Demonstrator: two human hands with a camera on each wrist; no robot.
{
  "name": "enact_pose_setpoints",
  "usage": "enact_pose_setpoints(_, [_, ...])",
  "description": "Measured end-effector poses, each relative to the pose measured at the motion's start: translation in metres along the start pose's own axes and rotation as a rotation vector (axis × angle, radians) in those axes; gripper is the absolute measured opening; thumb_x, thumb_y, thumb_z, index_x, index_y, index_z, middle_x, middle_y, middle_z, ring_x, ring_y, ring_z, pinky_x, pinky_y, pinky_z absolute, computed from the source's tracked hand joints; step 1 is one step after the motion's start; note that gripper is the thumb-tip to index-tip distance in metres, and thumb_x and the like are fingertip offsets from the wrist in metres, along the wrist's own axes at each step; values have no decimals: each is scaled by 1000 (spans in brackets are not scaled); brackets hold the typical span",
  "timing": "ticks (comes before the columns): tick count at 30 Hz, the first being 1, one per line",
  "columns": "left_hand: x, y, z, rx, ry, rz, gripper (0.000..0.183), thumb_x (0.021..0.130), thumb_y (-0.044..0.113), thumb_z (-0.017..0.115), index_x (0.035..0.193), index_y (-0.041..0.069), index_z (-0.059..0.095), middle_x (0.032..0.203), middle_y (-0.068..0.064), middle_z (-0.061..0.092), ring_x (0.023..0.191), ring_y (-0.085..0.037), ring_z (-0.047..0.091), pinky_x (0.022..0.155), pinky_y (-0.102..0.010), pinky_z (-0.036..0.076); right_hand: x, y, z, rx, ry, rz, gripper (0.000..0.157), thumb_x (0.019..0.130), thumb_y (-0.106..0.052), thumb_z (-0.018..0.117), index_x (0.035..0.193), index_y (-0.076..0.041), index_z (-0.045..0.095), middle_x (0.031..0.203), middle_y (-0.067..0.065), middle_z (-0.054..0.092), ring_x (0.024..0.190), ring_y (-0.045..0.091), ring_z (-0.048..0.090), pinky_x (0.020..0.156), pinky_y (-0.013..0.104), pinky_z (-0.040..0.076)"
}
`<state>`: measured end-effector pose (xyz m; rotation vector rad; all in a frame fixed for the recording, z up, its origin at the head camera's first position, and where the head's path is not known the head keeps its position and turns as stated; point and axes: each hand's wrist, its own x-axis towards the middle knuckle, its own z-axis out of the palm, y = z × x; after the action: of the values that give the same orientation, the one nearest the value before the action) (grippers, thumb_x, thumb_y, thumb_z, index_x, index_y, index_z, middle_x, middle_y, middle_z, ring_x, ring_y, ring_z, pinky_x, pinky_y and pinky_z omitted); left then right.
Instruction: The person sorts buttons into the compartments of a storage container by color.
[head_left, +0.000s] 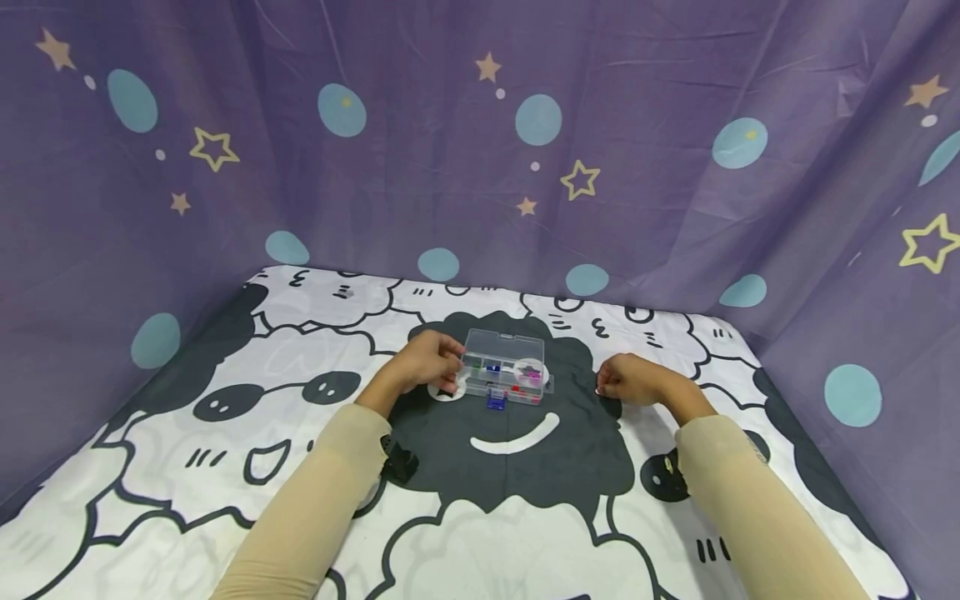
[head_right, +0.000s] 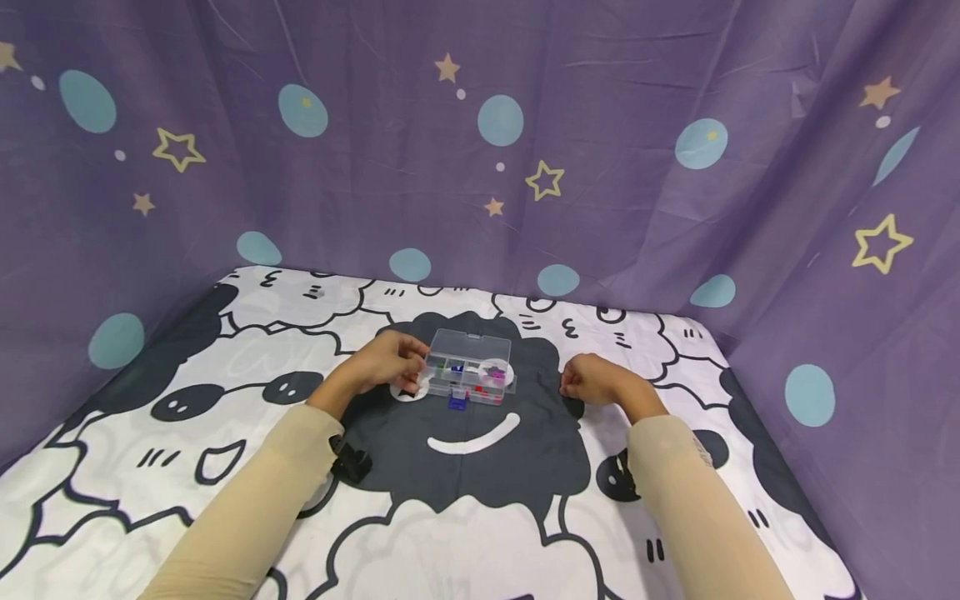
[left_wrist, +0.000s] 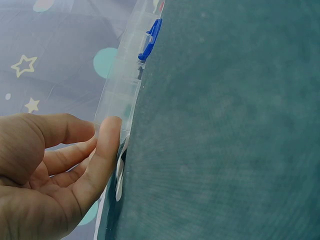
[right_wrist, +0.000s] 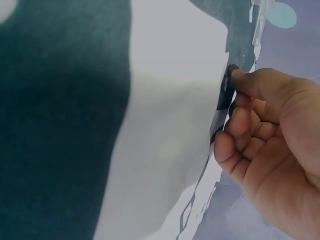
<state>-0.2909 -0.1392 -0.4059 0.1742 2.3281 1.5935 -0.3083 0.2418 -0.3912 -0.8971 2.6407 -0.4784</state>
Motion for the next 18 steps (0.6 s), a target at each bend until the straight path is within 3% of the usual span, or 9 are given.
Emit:
enact_pose_setpoints(10, [-2, 1, -1, 0, 2, -2, 30, 100, -3, 57, 130, -8, 61, 105, -21, 65, 67, -21, 67, 65, -36, 66, -3, 2, 0, -22, 62, -96, 12, 93, 1, 60, 85, -6, 66, 72, -9, 58, 68, 6, 50, 64, 24, 45])
enact_pose_setpoints(18, [0, -1, 0, -6, -3, 4, 31, 100, -3, 57, 130, -9, 60, 105, -22, 65, 67, -20, 67, 65, -36, 66, -1, -3, 0, 10, 96, -89, 12, 96, 0, 60, 86, -6, 64, 69, -9, 54, 62, 6, 49, 59, 23, 43])
